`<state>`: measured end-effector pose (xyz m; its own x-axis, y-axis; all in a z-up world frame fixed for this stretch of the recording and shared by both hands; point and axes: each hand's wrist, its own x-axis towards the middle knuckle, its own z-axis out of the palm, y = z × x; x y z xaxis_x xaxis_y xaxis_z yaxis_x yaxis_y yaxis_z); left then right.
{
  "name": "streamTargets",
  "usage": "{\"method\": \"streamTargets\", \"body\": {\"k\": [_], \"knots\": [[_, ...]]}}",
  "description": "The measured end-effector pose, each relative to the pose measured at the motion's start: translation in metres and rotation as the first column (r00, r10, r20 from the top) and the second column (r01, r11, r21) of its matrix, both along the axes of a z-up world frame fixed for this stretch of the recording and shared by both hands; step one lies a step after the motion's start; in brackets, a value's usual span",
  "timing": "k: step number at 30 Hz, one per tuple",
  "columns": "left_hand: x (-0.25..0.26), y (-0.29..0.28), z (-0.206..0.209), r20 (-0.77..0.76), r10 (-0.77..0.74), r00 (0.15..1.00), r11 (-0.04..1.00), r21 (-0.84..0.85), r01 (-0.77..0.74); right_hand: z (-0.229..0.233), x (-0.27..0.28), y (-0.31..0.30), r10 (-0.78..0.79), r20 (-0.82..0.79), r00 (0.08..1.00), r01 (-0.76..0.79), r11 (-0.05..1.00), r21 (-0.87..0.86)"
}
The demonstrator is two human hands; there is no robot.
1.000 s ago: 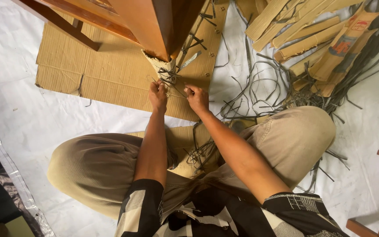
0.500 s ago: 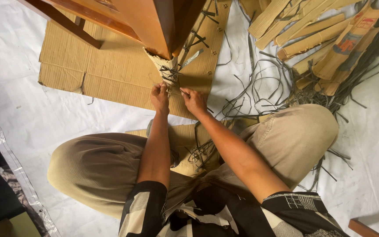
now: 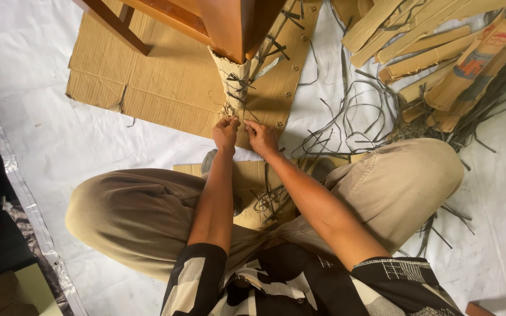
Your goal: Wrapping the legs of a wooden chair with protective cardboard and tying them with plastic strings for transport.
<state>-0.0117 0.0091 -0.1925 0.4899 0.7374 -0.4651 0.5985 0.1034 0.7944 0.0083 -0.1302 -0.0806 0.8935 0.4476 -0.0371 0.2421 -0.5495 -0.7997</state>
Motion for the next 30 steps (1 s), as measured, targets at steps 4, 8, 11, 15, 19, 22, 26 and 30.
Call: {"method": "streamTargets", "body": {"k": [4,8,11,15,19,22,26,30], "knots": [[-0.005,-0.007,-0.005,0.079,0.037,0.996,0.987,-0.161,-0.024,-0.01,-0.004,0.0,0.067,0.046,0.997,-0.063,0.996,-0.069],[-0.012,-0.009,-0.002,0.15,0.096,0.984,0.951,-0.305,-0.046,-0.003,-0.006,-0.004,0.102,0.078,0.992,-0.092,0.988,-0.127],[-0.016,-0.009,0.018,0.214,0.117,0.97,0.938,-0.344,-0.037,-0.016,-0.008,-0.007,0.128,0.101,0.987,-0.109,0.978,-0.18],[-0.022,-0.012,0.042,0.239,0.105,0.965,0.933,-0.361,-0.012,-0.012,-0.009,-0.007,0.21,0.107,0.972,-0.187,0.963,-0.195],[-0.022,-0.013,0.051,0.223,0.067,0.973,0.938,-0.346,0.015,0.015,-0.012,-0.009,0.248,0.111,0.962,-0.234,0.964,-0.123],[-0.02,-0.011,0.039,0.176,0.031,0.984,0.958,-0.287,0.021,-0.001,-0.003,-0.011,0.196,0.189,0.962,-0.187,0.98,-0.063],[-0.021,-0.01,0.043,0.157,0.029,0.987,0.964,-0.264,0.014,0.003,0.01,-0.003,-0.023,0.229,0.973,0.027,1.0,-0.014],[-0.022,-0.011,0.039,0.152,0.024,0.988,0.965,-0.262,0.017,0.012,0.019,0.013,-0.044,0.125,0.991,0.042,0.999,0.014]]}}
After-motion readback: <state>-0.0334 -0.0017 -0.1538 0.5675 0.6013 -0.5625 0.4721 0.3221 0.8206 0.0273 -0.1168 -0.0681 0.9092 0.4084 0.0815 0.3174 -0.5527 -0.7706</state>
